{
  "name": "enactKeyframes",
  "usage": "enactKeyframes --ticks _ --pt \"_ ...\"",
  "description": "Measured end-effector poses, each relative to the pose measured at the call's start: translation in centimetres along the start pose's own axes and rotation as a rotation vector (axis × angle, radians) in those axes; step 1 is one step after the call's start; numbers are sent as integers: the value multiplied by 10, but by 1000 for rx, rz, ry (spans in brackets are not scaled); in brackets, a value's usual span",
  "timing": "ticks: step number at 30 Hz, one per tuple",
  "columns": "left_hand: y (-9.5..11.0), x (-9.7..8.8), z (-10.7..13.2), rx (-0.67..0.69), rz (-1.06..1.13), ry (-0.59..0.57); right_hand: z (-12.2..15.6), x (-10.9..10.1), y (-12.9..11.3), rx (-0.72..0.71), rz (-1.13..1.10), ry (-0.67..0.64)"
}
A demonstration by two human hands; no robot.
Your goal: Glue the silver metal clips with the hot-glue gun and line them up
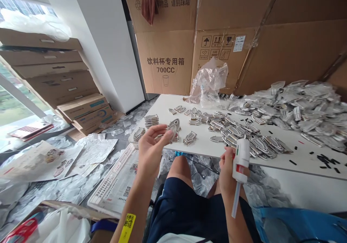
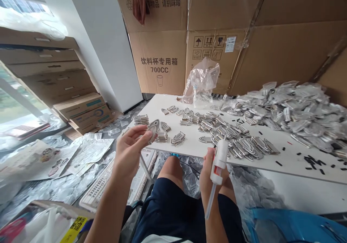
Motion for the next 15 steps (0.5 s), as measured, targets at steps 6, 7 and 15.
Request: enactKeyframes --ticks 6,7,15 --pt "-3 8 9 -257 52 -276 -4 2 -2 38 -109 -48" --pt "-2 8 11 -286 45 -310 -4 4 -1 33 -120 -58" --pt "12 7 14 -291 86 -392 11 13 -10 -4 -92 -167"
Point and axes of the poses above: each hand's wrist, its own z-axis away from the middle knuckle, its own x-axis out of the palm, y = z × x, the point moved 2 cm from there along -z, towards the middle knuckle, and after that the axes turned 7 degrees about z, right-handed, at the moved point
